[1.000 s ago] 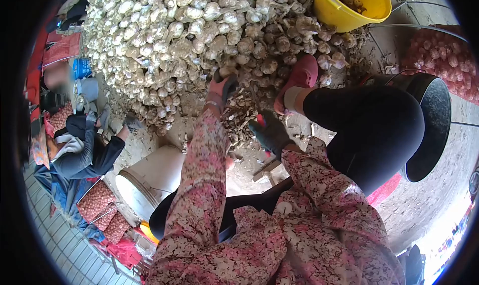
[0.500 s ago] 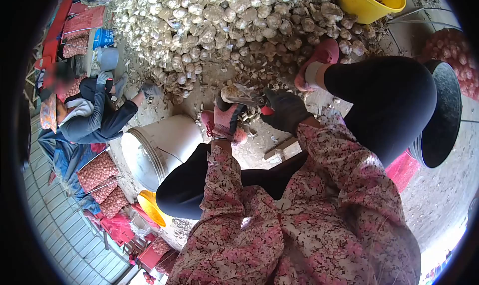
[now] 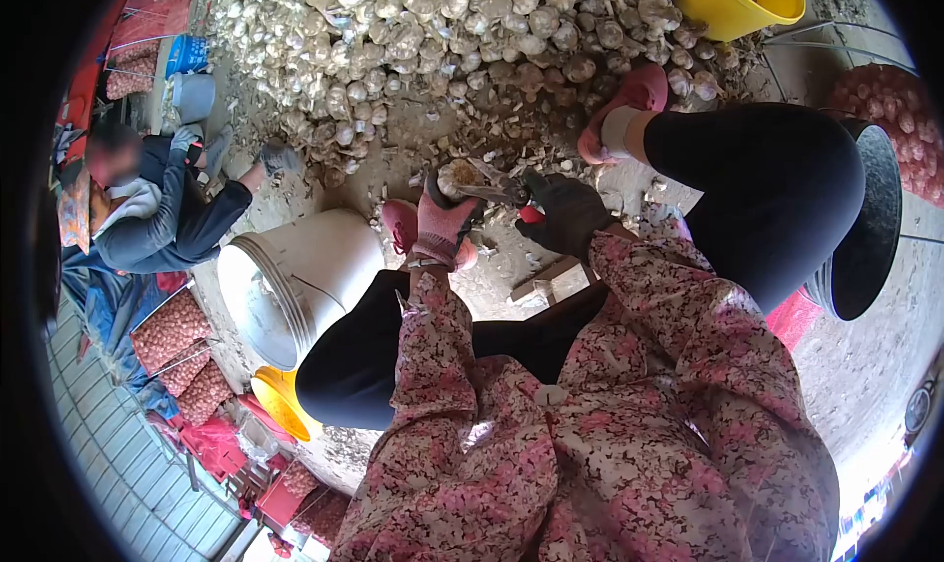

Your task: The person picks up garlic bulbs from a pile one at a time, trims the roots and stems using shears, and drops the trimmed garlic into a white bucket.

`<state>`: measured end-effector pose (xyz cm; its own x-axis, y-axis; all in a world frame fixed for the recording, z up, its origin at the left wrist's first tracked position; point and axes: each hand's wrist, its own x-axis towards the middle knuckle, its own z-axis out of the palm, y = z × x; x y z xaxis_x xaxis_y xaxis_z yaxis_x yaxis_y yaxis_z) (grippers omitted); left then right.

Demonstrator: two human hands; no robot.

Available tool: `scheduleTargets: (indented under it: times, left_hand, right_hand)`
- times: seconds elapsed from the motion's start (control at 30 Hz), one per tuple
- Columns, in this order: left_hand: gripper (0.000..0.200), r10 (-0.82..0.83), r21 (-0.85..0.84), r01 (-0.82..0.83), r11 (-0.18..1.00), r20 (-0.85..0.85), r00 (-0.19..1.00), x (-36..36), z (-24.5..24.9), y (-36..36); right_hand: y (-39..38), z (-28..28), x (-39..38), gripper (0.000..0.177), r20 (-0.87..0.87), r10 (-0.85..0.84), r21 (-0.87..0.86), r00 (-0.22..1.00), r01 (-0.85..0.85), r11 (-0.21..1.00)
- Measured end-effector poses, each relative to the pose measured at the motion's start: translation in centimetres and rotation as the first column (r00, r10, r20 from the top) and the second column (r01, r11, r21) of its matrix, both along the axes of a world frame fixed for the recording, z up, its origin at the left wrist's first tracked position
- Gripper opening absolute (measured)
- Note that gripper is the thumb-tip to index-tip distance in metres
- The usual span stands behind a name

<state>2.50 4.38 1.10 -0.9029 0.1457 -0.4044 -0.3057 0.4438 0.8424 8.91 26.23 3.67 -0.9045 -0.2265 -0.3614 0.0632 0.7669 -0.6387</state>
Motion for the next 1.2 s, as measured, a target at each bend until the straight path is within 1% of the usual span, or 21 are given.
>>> scheduleTargets:
  times: [0.03,0.13,0.27,0.33,0.37,0.43,0.5,0.6,0.67,0.73,0.77,0.8,0.87,0.9,0.93,0.97,1.0,1.03,1.07,1.13,1.2]
  left_hand:
    - [0.07,-0.043,-0.022,0.041,0.999,-0.135,0.99,0.1,-1.2,-0.4]
    - [0.069,-0.077,-0.145,0.069,0.987,-0.049,0.996,0.0,1.8,1.0]
    - [0.07,-0.06,-0.064,0.054,0.996,-0.081,0.995,0.3,0.3,0.3]
    - [0.08,-0.115,-0.217,0.096,0.971,-0.077,0.99,0.2,0.8,0.4]
    - [0.076,-0.102,-0.213,0.074,0.974,-0.122,0.987,0.3,1.0,0.5]
    - [0.072,-0.112,-0.206,0.094,0.974,-0.08,0.99,0.5,1.6,0.4]
    - [0.061,-0.151,-0.217,0.13,0.967,-0.081,0.985,1.0,3.6,1.0]
    - [0.061,-0.116,-0.153,0.098,0.983,-0.113,0.987,2.1,2.2,0.3]
    - [0.057,-0.119,-0.178,0.096,0.979,-0.12,0.986,3.0,1.4,-0.3]
    - [0.053,-0.026,0.019,0.027,0.999,-0.066,0.997,3.6,0.6,-0.7]
    - [0.047,0.005,0.202,-0.035,0.979,0.15,0.989,3.9,-1.5,-1.6]
    - [0.047,-0.003,0.204,-0.028,0.979,0.153,0.988,4.2,-2.1,-1.9]
    - [0.04,0.09,0.49,-0.246,0.836,0.321,0.943,4.5,-2.7,-2.2]
    - [0.036,-0.21,0.077,0.21,0.975,-0.008,0.978,4.7,-1.5,-2.6]
    - [0.036,-0.219,0.078,0.22,0.972,-0.017,0.976,5.1,-0.7,-1.9]
    - [0.038,-0.032,0.482,-0.036,0.875,0.132,0.991,5.5,0.4,-0.8]
    - [0.04,0.073,0.747,-0.322,0.582,0.346,0.935,5.5,1.0,-0.1]
    - [0.045,0.022,0.74,-0.196,0.644,0.238,0.971,5.2,1.6,0.2]
    - [0.045,0.03,0.74,-0.198,0.643,0.234,0.972,5.2,2.0,0.3]
    - [0.044,0.042,0.871,-0.384,0.308,0.39,0.92,4.8,2.8,0.5]
    - [0.035,0.057,0.886,-0.377,0.269,0.376,0.925,4.3,1.6,-0.7]
  right_hand:
    - [-0.1,-0.1,-0.1,0.073,0.004,0.003,-0.003,1.0,-0.003,1.0]
    - [-0.2,-0.2,-0.4,0.075,0.117,-0.001,0.024,0.993,-0.002,1.0]
    - [0.1,-0.4,-0.1,0.071,0.07,-0.005,-0.012,0.998,0.006,1.0]
    - [0.0,-0.4,0.2,0.07,0.049,0.003,-0.013,0.999,-0.002,1.0]
    - [0.1,-0.3,0.3,0.065,0.013,0.0,-0.044,1.0,0.001,0.999]
    - [0.2,-0.3,0.4,0.06,-0.018,0.002,-0.077,1.0,-0.004,0.997]
    - [0.2,-0.6,0.5,0.048,0.078,0.076,-0.059,0.994,-0.072,0.996]
    - [0.0,-0.3,0.7,0.037,0.154,0.095,-0.032,0.984,-0.091,0.995]
    - [-0.1,0.0,1.0,0.029,0.122,0.111,-0.054,0.986,-0.105,0.993]
    - [0.0,0.0,0.8,0.028,0.2,0.14,0.029,0.97,-0.148,0.988]
    - [0.2,-0.4,0.7,0.028,0.203,0.133,0.031,0.97,-0.143,0.989]
    - [0.5,-1.1,0.5,0.026,0.176,0.169,0.046,0.97,-0.18,0.983]
    - [0.9,-2.5,0.0,0.025,0.147,0.196,0.067,0.969,-0.208,0.976]
    - [0.8,-3.3,-0.3,0.024,0.118,0.139,0.085,0.983,-0.149,0.985]
    - [0.8,-4.3,-0.8,0.023,0.082,0.081,0.102,0.993,-0.089,0.991]
    - [0.8,-6.2,-0.7,0.024,0.073,0.009,0.13,0.997,-0.018,0.991]
    - [0.7,-6.0,-0.8,0.024,0.063,-0.002,0.131,0.998,-0.007,0.991]
    - [0.4,-5.8,-0.7,0.025,0.091,-0.063,0.083,0.994,0.055,0.995]
    - [0.0,-5.5,-0.5,0.025,0.124,-0.115,0.036,0.986,0.111,0.993]
    - [-0.7,-4.7,0.1,0.031,0.137,-0.112,0.001,0.984,0.113,0.994]
    - [-1.7,-3.4,1.7,0.037,0.164,-0.31,-0.312,0.936,0.348,0.884]
